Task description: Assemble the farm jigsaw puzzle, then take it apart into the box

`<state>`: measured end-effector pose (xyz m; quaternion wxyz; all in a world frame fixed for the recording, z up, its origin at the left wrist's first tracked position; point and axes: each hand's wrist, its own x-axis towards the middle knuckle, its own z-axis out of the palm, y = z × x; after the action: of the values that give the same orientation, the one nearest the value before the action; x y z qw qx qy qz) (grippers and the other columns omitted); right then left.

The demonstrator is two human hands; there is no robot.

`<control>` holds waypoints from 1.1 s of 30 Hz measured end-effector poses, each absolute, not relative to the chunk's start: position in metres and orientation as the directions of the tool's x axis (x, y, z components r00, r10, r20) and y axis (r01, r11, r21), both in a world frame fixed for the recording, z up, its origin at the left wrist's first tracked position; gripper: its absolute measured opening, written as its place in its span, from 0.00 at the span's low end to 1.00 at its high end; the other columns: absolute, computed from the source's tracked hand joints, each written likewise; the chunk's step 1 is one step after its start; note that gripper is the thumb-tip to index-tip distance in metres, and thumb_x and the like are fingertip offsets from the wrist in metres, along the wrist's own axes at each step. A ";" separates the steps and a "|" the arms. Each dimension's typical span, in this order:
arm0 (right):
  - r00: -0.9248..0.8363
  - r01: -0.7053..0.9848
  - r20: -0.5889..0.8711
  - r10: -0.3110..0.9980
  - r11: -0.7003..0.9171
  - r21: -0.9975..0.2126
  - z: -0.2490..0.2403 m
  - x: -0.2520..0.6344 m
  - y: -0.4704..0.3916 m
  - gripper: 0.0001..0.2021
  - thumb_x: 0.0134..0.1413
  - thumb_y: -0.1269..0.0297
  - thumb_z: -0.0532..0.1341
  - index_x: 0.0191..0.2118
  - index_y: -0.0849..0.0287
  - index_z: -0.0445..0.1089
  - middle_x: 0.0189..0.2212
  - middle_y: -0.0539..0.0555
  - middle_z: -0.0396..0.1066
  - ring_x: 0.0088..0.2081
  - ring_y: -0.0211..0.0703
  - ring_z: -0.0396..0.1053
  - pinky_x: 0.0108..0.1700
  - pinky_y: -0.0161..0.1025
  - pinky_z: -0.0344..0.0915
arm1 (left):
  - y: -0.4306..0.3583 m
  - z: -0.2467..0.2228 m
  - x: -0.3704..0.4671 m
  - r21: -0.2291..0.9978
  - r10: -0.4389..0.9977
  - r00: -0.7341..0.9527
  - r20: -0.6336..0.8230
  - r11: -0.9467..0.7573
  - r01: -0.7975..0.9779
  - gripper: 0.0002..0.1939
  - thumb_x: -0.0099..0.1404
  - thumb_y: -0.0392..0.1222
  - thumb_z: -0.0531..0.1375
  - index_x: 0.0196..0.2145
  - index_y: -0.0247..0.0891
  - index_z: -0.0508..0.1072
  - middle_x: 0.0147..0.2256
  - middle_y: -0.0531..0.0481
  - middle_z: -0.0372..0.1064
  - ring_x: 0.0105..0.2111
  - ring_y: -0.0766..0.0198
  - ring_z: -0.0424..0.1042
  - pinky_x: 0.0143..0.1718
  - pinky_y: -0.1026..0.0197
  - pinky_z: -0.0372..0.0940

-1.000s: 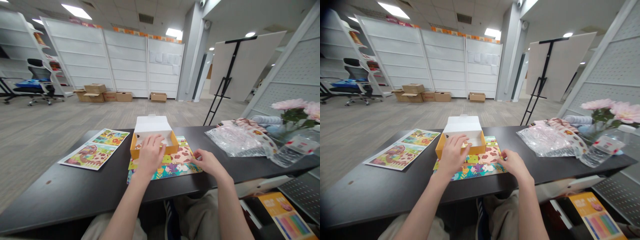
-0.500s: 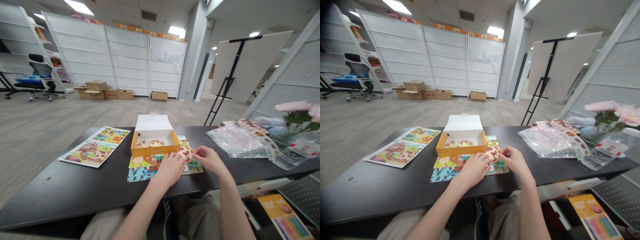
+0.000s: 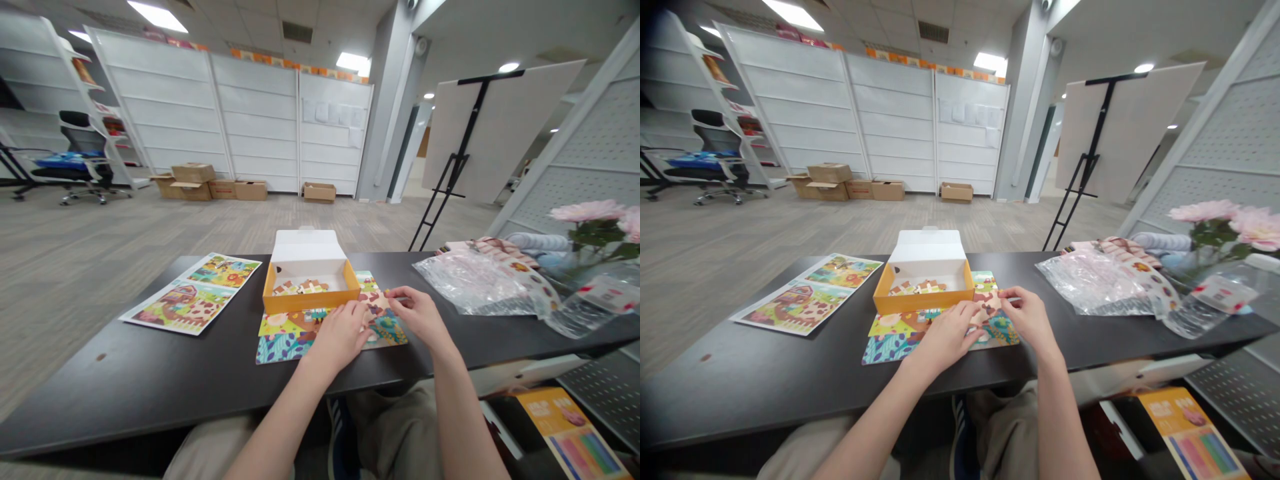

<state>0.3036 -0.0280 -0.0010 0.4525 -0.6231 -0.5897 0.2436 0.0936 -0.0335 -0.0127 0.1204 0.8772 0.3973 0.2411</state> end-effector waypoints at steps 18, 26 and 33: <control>0.059 0.642 0.252 0.966 0.156 -0.750 0.001 0.285 -0.034 0.11 0.56 0.55 0.61 0.33 0.58 0.73 0.30 0.54 0.78 0.31 0.45 0.75 0.34 0.38 0.68 | 0.004 0.015 0.035 0.328 0.711 0.231 0.664 -0.555 0.765 0.06 0.67 0.42 0.62 0.42 0.41 0.73 0.46 0.47 0.75 0.48 0.53 0.71 0.52 0.50 0.65; 0.007 0.862 0.155 0.988 0.072 -0.502 -0.002 0.278 -0.036 0.10 0.59 0.59 0.59 0.32 0.56 0.76 0.32 0.55 0.80 0.34 0.47 0.76 0.35 0.37 0.64 | -0.003 0.019 0.031 0.274 0.752 0.169 0.638 -0.426 0.862 0.05 0.68 0.42 0.62 0.39 0.40 0.76 0.52 0.43 0.72 0.53 0.49 0.68 0.54 0.46 0.62; -0.016 0.777 0.181 0.983 0.127 -0.617 -0.001 0.278 -0.036 0.09 0.56 0.60 0.60 0.31 0.56 0.75 0.32 0.55 0.80 0.33 0.48 0.77 0.36 0.39 0.67 | -0.037 0.002 0.063 0.186 0.733 0.589 0.339 -0.667 0.722 0.09 0.69 0.46 0.61 0.42 0.40 0.74 0.43 0.45 0.74 0.45 0.53 0.71 0.46 0.53 0.67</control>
<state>0.2781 -0.0357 -0.0007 0.2933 -0.6370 -0.6908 0.1760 0.0626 -0.0374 0.0021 0.0142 0.8914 0.4080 0.1969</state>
